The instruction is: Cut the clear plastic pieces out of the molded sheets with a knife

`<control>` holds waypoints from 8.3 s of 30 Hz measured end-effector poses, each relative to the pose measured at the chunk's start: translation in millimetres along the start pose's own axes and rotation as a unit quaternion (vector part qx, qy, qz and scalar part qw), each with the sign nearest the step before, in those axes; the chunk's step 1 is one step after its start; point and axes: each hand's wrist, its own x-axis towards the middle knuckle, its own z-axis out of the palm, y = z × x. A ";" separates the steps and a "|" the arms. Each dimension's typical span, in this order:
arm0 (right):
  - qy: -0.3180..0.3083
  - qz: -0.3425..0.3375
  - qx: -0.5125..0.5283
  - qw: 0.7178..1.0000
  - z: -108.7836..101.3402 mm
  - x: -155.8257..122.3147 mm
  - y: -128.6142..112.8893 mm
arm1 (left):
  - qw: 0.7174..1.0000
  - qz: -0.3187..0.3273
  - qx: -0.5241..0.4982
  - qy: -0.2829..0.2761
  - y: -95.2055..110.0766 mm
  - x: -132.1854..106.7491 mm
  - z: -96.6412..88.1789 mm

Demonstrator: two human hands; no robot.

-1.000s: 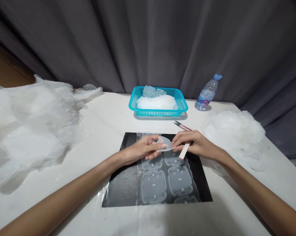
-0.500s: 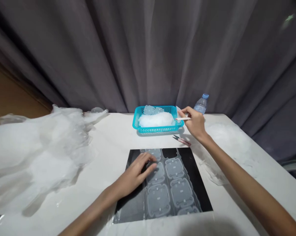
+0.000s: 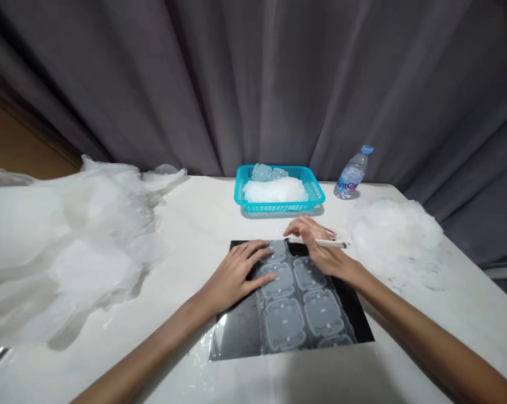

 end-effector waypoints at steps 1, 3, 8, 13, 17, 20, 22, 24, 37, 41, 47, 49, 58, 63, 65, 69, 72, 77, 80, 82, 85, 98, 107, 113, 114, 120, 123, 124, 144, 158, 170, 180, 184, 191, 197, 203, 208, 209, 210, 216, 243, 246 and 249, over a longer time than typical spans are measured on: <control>-0.031 0.015 0.028 0.999 2.7 -4.7 -5.9 | 1.000 0.005 0.009 0.000 -1.5 0.9 0.5; -0.079 0.044 0.051 0.995 8.6 -10.7 -13.9 | 1.000 0.012 0.026 0.003 -4.4 2.5 1.6; -0.087 0.083 0.076 0.990 21.2 -17.7 -14.3 | 1.000 0.006 0.030 0.002 -7.4 4.6 4.1; -0.094 0.095 0.087 0.987 26.4 -23.7 -9.1 | 1.000 -0.028 0.008 0.000 -9.2 4.1 7.6; -0.099 0.081 0.079 0.989 32.6 -28.7 -5.6 | 1.000 -0.029 0.009 -0.005 -11.1 2.8 9.6; -0.091 0.062 0.072 0.991 37.0 -32.6 -3.4 | 1.000 -0.027 0.014 -0.007 -10.8 2.7 9.7; -0.089 0.041 0.066 0.993 37.8 -34.4 -3.1 | 1.000 -0.025 0.013 -0.007 -10.0 3.1 9.3; -0.092 0.027 0.058 0.994 37.1 -35.2 -3.8 | 1.000 -0.029 0.007 -0.008 -9.2 3.8 9.0; -0.143 -0.073 -0.077 0.984 31.5 -28.9 -12.8 | 0.999 -0.019 0.026 -0.004 -8.0 5.5 9.3; -0.198 -0.037 -0.037 0.979 -0.7 -18.7 -9.2 | 0.998 -0.014 0.063 -0.009 -6.7 6.8 8.3; -0.188 -0.004 0.035 0.982 -5.0 -15.2 -3.0 | 0.996 -0.012 0.083 -0.022 -6.9 7.5 7.3; -0.188 -0.008 0.044 0.981 3.1 -18.1 -1.3 | 0.996 -0.015 0.083 -0.023 -6.9 7.8 7.1; -0.195 -0.061 0.022 0.979 12.4 -21.6 8.5 | 0.997 -0.010 0.073 -0.018 -7.9 7.4 7.6; -0.225 -0.083 -0.002 0.971 -7.4 -19.3 13.5 | 0.996 -0.007 0.088 -0.016 -8.6 7.3 6.8; -0.219 -0.057 0.001 0.974 -17.5 -18.0 10.8 | 0.996 -0.007 0.092 -0.017 -8.9 8.1 6.5; -0.207 -0.033 0.018 0.978 -22.1 -15.1 4.7 | 0.995 -0.008 0.097 -0.022 -8.9 9.8 5.1; -0.216 -0.046 0.031 0.975 -12.8 -14.3 6.2 | 0.995 -0.013 0.100 -0.026 -8.3 10.4 3.8; -0.198 -0.091 -0.005 0.976 3.1 -16.7 14.7 | 0.995 -0.012 0.096 -0.026 -7.8 9.2 3.8; -0.168 -0.142 -0.048 0.974 13.6 -20.0 20.4 | 0.995 -0.014 0.097 -0.026 -9.5 7.7 5.6; -0.131 -0.171 -0.087 0.973 21.7 -22.0 23.4 | 0.995 -0.019 0.095 -0.026 -10.9 7.3 6.8; -0.093 -0.177 -0.144 0.969 31.2 -22.4 25.4 | 0.996 -0.013 0.087 -0.020 -10.4 7.4 6.9; -0.093 -0.232 -0.208 0.945 26.6 -14.8 19.6 | 0.975 -0.192 -0.066 0.092 15.8 -3.7 13.8; -0.065 -0.144 -0.134 0.978 24.9 -14.8 25.1 | 0.966 -0.187 -0.161 0.072 21.5 4.2 17.6; 0.063 0.053 -0.006 0.997 -7.1 0.0 34.4 | 0.964 -0.202 -0.168 0.042 18.7 6.3 14.1; 0.051 0.056 0.009 0.997 -10.4 0.2 31.7 | 0.964 -0.204 -0.165 0.041 18.4 6.0 13.0; 0.005 0.074 0.088 0.993 -1.9 -9.9 0.0 | 0.938 -0.208 -0.243 0.130 31.2 0.3 8.4; -0.068 0.049 0.128 0.988 7.4 -17.8 -14.6 | 0.912 -0.208 -0.347 0.073 40.6 2.5 8.2; -0.116 0.040 0.145 0.982 7.7 -19.4 -18.3 | 0.899 -0.213 -0.378 0.060 41.8 4.1 8.5; -0.115 0.115 0.118 0.980 7.7 -14.6 -1.3 | 0.773 -0.251 -0.571 0.113 34.5 7.4 14.6; -0.108 0.117 0.099 0.982 -2.5 -12.0 -9.3 | 0.745 -0.245 -0.614 0.093 45.1 11.2 17.3; -0.087 0.086 -0.056 0.991 7.1 -14.1 16.7 | 0.756 -0.256 -0.600 0.052 48.7 9.0 12.7; -0.116 0.165 0.265 0.943 -3.0 -5.7 4.8 | 0.749 -0.227 -0.622 0.027 40.8 13.3 11.5; -0.113 0.136 0.252 0.951 -3.1 -5.9 -3.3 | 0.757 -0.213 -0.618 0.020 41.2 12.3 11.6; -0.089 0.071 0.172 0.978 -3.0 -9.3 -2.6 | 0.751 -0.257 -0.604 0.080 40.7 8.7 20.0; -0.060 0.075 0.119 0.988 7.1 -14.9 -4.5 | 0.715 -0.276 -0.638 0.079 48.0 8.5 21.0; -0.067 0.107 -0.020 0.992 13.5 -17.3 5.4 | 0.721 -0.292 -0.628 -0.008 51.6 3.2 20.7; -0.203 0.032 0.039 0.978 -30.8 -5.9 8.1 | 0.805 -0.272 -0.526 0.028 42.8 4.1 13.0; -0.180 0.046 0.038 0.982 -36.7 -3.4 6.9 | 0.822 -0.264 -0.503 0.027 42.3 4.2 12.1; -0.139 0.062 0.031 0.988 -39.1 -1.0 5.3 | 0.838 -0.253 -0.482 0.022 42.2 4.2 11.9; -0.094 0.059 0.032 0.993 -2.6 9.1 -7.4 | 0.937 -0.184 -0.296 -0.021 43.7 0.2 18.6; -0.125 0.119 -0.103 0.980 5.9 5.8 18.5 | 0.978 0.140 0.118 0.101 58.1 -15.2 29.8; -0.130 0.125 0.003 0.984 -9.2 6.5 13.9 | 0.993 0.063 0.018 0.097 49.2 -15.6 24.1; -0.113 0.124 0.054 0.984 -23.7 -0.9 7.9 | 0.993 0.042 -0.036 0.104 46.1 -17.9 23.3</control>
